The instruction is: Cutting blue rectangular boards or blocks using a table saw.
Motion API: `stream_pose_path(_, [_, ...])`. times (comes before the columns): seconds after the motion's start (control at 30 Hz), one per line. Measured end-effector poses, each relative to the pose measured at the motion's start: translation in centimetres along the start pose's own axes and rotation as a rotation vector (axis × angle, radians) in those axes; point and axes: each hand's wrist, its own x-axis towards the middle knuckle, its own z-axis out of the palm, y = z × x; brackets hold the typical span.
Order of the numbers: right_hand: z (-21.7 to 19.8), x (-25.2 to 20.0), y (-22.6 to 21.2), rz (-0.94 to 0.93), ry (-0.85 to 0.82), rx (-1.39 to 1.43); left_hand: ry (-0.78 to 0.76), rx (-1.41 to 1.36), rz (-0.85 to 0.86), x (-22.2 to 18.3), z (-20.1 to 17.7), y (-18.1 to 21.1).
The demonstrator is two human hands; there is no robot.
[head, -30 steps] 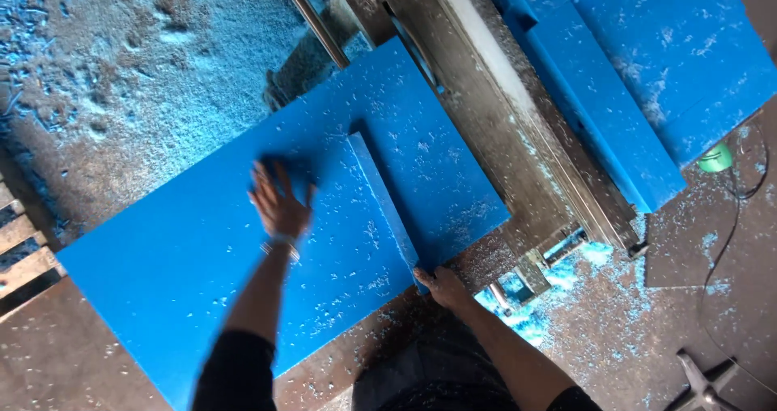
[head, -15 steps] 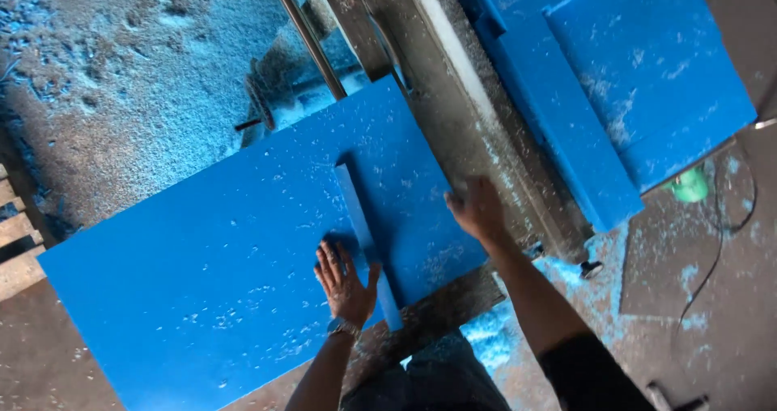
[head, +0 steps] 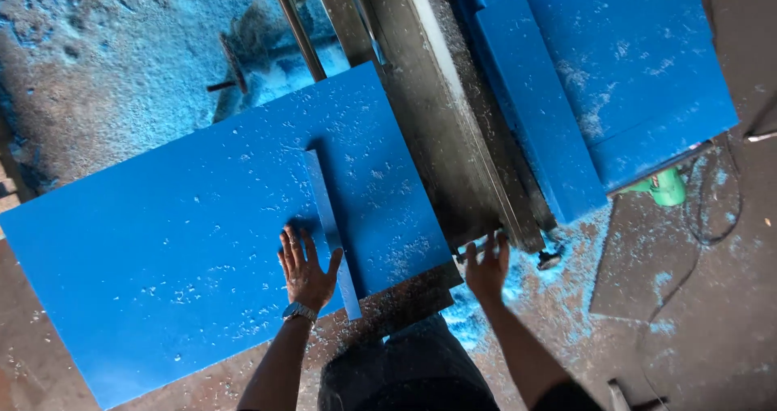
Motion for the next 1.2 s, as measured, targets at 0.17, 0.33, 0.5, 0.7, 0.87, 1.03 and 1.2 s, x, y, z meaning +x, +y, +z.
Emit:
stream_pose_path(0.17, [-7.6,-10.5,3.2,0.638,-0.434,0.09,0.104,0.048,0.063,-0.2,4.2,-2.0])
stream_pose_path(0.33, [-8.4,-6.3,-4.8,0.394,-0.843,-0.017,0.279,-0.036,0.134,-0.9,3.7,-3.7])
stream_pose_path(0.5, [0.9,-4.7,-7.6,-0.561,-0.219,-0.029,0.666,-0.321,0.042,-2.0,0.9,-12.1])
stream_pose_path(0.7, [9.7,-1.6,-3.5,0.434,-1.018,-0.551,0.716,-0.274,-0.359,-1.6,-4.9,-33.0])
stream_pose_path(0.87, [1.5,-3.4,-13.3,0.954,-0.676,0.516,0.567,-0.122,-0.525,0.0,-4.5,-52.2])
stream_pose_path(1.03, [3.1,-6.2,-9.7,1.262,-0.653,0.643,0.498,-0.42,-0.344,3.3,-6.3,-55.8])
stream_pose_path(1.2, [0.9,-3.3,-16.2,1.395,-0.556,0.527,0.462,-0.244,-0.694,4.1,-6.5,-53.2])
